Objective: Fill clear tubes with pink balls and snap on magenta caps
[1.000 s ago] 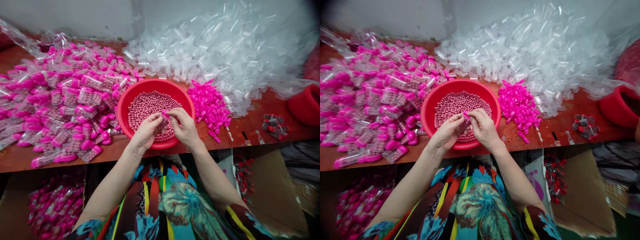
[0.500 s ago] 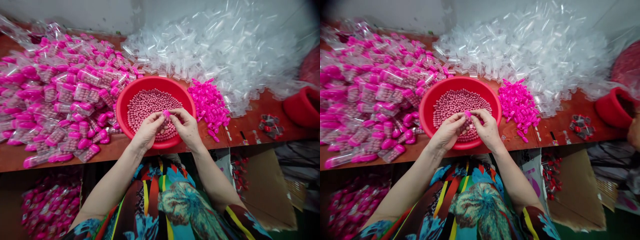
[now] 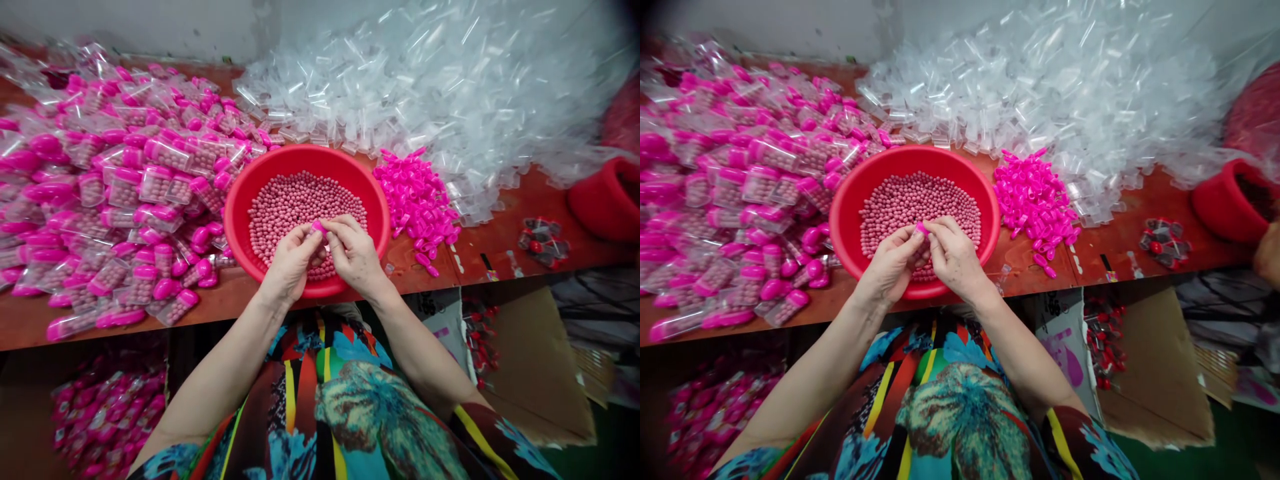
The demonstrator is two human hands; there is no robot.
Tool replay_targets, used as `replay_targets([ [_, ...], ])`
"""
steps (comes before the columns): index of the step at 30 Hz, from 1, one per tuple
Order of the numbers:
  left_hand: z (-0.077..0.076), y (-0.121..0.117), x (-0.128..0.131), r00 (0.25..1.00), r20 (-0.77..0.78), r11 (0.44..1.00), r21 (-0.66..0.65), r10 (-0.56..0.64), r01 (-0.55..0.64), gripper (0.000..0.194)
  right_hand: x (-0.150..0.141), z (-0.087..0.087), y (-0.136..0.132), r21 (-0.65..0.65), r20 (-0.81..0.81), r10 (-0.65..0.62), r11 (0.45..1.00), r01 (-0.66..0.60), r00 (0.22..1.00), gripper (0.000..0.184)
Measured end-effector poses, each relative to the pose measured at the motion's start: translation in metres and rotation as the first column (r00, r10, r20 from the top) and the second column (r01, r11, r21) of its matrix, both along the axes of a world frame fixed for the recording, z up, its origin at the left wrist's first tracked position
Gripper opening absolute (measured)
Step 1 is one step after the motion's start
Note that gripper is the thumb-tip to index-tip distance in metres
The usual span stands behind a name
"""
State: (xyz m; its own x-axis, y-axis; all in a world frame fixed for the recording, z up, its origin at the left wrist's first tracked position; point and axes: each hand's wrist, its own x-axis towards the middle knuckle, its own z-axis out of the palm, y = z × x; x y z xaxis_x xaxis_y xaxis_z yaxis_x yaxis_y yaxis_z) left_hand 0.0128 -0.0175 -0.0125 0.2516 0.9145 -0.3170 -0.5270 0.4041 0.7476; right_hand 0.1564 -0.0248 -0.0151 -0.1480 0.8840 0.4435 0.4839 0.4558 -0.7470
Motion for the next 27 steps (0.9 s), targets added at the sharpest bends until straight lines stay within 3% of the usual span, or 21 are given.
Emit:
replay_targets([
  [3, 0.004, 0.000, -0.002, 0.999, -0.024, 0.999, 0.035, -0.036, 0.037, 0.033, 0.014, 0.007, 0.007, -0.123, -0.085, 0.068, 0.989, -0.078, 0.994, 0.029],
  [7, 0.010, -0.001, -0.001, 0.983, -0.095, 0.983, 0.074, -0.158, 0.166, 0.030, 0.019, 0.013, 0.022, -0.334, -0.254, -0.011, 0.940, -0.077, 0.967, 0.059],
  [12, 0.008, -0.002, 0.000, 0.957, -0.123, 0.956, 0.103, -0.261, 0.274, 0.029, -0.001, 0.006, 0.038, -0.519, -0.507, 0.083, 0.766, -0.381, 0.858, 0.092],
  [15, 0.007, -0.002, -0.001, 0.951, -0.129, 0.946, 0.128, -0.282, 0.298, 0.032, -0.003, 0.007, 0.035, -0.516, -0.559, 0.156, 0.703, -0.489, 0.815, 0.088],
  [18, 0.006, -0.002, 0.000, 0.942, -0.159, 0.933, 0.161, -0.296, 0.321, 0.034, 0.002, 0.012, 0.030, -0.560, -0.473, 0.225, 0.670, -0.488, 0.852, 0.078],
  [19, 0.006, -0.003, 0.001, 0.942, -0.173, 0.933, 0.168, -0.289, 0.317, 0.035, 0.004, 0.013, 0.029, -0.572, -0.411, 0.235, 0.686, -0.449, 0.881, 0.076],
  [21, 0.007, -0.004, 0.002, 0.948, -0.202, 0.945, 0.168, -0.246, 0.281, 0.034, 0.006, 0.012, 0.030, -0.545, -0.254, 0.225, 0.770, -0.331, 0.941, 0.076],
  [24, 0.006, -0.003, 0.005, 0.964, -0.207, 0.977, 0.098, -0.165, 0.188, 0.033, 0.006, 0.005, 0.036, -0.398, -0.102, 0.095, 0.908, -0.129, 0.990, 0.079],
  [27, 0.003, 0.002, 0.006, 0.990, -0.127, 0.998, -0.005, -0.058, 0.058, 0.033, 0.006, 0.002, 0.035, -0.267, -0.053, -0.024, 0.964, 0.009, 0.998, 0.076],
])
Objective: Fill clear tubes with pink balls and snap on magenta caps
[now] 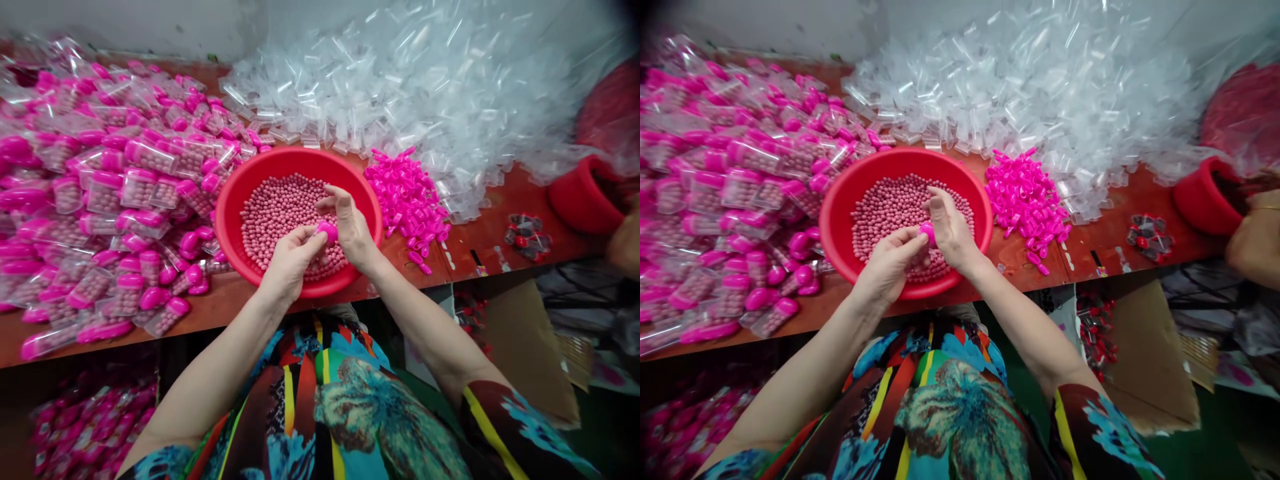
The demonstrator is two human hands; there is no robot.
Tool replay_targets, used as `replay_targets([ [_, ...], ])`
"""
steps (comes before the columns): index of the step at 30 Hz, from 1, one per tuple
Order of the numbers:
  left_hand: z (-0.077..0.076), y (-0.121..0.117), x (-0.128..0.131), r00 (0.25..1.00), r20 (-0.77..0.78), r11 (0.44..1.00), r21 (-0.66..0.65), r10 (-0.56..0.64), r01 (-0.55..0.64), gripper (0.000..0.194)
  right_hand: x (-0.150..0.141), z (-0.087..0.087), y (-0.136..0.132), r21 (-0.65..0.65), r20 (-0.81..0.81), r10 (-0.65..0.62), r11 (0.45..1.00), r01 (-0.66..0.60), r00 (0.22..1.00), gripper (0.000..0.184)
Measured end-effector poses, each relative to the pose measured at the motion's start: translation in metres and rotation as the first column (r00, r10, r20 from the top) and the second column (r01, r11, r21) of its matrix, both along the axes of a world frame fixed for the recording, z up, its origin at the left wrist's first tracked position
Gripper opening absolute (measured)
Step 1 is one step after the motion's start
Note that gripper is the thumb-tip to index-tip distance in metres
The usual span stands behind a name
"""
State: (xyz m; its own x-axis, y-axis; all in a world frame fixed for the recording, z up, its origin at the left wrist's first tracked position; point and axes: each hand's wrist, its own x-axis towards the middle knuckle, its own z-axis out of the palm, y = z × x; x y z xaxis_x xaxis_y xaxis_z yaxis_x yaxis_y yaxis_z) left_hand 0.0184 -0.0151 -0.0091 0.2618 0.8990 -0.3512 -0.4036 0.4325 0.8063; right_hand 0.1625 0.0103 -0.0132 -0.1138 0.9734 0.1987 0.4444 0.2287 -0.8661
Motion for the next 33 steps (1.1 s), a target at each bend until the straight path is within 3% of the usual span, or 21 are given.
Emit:
replay_targets([
  [4, -0.006, 0.008, 0.000, 0.981, 0.093, 0.985, -0.040, 0.172, -0.169, 0.031, 0.002, 0.008, -0.014, 0.156, 0.348, 0.043, 0.982, -0.103, 0.937, 0.087],
  [8, -0.008, 0.010, 0.001, 0.972, 0.111, 0.978, -0.054, 0.206, -0.201, 0.031, -0.002, 0.017, -0.022, 0.182, 0.576, 0.035, 0.969, -0.169, 0.817, 0.096],
  [11, -0.008, 0.009, 0.003, 0.974, 0.111, 0.980, -0.028, 0.199, -0.197, 0.031, -0.009, 0.015, -0.020, 0.170, 0.675, 0.022, 0.968, -0.185, 0.737, 0.088],
  [13, -0.007, 0.009, 0.004, 0.973, 0.117, 0.980, -0.020, 0.197, -0.196, 0.033, -0.015, 0.009, -0.019, 0.181, 0.676, -0.016, 0.973, -0.145, 0.736, 0.076],
  [18, -0.006, 0.007, 0.004, 0.968, 0.108, 0.974, -0.026, 0.227, -0.225, 0.033, -0.020, -0.006, -0.019, 0.251, 0.522, -0.081, 0.966, -0.062, 0.849, 0.053],
  [25, -0.010, 0.002, 0.005, 0.966, 0.084, 0.965, 0.076, 0.244, -0.250, 0.030, -0.032, -0.011, -0.024, 0.369, 0.574, -0.207, 0.929, -0.024, 0.793, 0.043],
  [27, -0.011, 0.002, 0.008, 0.969, 0.067, 0.967, 0.078, 0.240, -0.244, 0.032, -0.031, -0.009, -0.022, 0.320, 0.583, -0.162, 0.947, -0.041, 0.796, 0.044],
  [29, -0.008, 0.007, 0.005, 0.971, 0.048, 0.969, 0.071, 0.235, -0.238, 0.032, -0.021, -0.006, -0.015, 0.221, 0.563, -0.034, 0.969, -0.111, 0.826, 0.055],
  [32, 0.009, 0.037, -0.025, 0.963, -0.035, 0.949, 0.183, 0.266, -0.256, 0.020, 0.008, -0.001, 0.002, 0.106, 0.452, 0.135, 0.973, -0.203, 0.882, 0.083],
  [33, 0.017, 0.052, -0.041, 0.950, -0.074, 0.924, 0.267, 0.303, -0.273, 0.014, 0.019, -0.001, 0.007, 0.078, 0.423, 0.151, 0.976, -0.201, 0.894, 0.083],
])
